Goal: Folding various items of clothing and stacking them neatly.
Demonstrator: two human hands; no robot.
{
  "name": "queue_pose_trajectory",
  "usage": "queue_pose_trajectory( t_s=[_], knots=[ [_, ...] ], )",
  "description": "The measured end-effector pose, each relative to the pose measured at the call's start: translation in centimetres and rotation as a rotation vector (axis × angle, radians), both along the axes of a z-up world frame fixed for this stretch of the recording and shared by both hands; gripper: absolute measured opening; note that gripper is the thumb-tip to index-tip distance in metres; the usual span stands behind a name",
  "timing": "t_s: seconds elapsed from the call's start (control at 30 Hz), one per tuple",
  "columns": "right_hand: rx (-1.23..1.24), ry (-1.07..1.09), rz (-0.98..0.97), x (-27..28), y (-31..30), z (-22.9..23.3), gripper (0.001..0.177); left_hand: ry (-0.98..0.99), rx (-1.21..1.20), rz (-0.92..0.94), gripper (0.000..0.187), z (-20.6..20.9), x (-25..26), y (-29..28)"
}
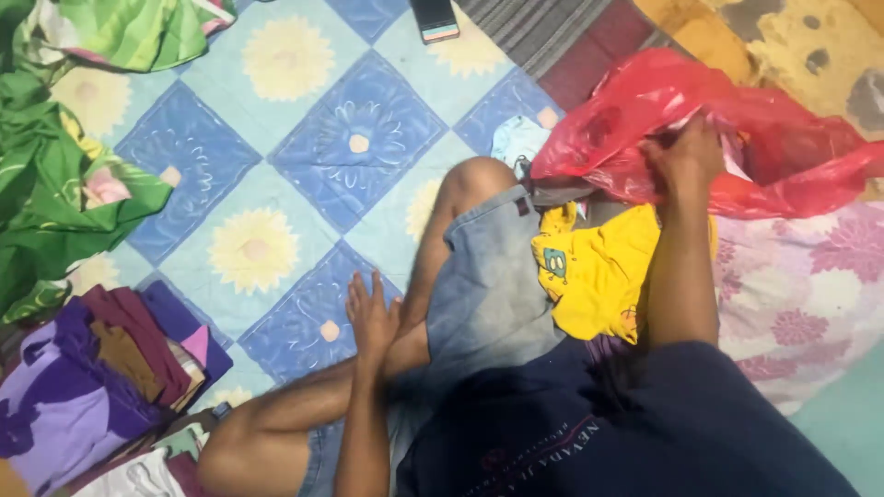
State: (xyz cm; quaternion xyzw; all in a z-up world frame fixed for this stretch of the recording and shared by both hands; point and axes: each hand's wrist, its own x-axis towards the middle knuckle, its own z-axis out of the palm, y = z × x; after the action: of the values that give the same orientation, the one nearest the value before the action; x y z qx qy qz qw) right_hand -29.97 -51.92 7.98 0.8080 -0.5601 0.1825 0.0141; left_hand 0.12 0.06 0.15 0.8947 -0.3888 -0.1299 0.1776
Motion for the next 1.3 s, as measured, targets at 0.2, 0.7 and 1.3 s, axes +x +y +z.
queue_pose_trajectory(
  t_s=[0.2,0.7,1.3],
  knots=[
    [0.116,-0.082,-0.181,-1.2,-3.6,-3.8,0.044,0.039,0.031,0.019,0.074,1.0,0.0,-0.3],
    [0.223,-0.697,-0.091,-4.2,-6.6,-11.0,0.032,0.083,0.027,0.048,0.077,0.9,0.1,0.0],
    [0.287,-1.794,0.51,2.6,12.8,13.7,0.064,0.211,-0.495,0.03,0.054,5.3,-1.5,-4.6]
  ],
)
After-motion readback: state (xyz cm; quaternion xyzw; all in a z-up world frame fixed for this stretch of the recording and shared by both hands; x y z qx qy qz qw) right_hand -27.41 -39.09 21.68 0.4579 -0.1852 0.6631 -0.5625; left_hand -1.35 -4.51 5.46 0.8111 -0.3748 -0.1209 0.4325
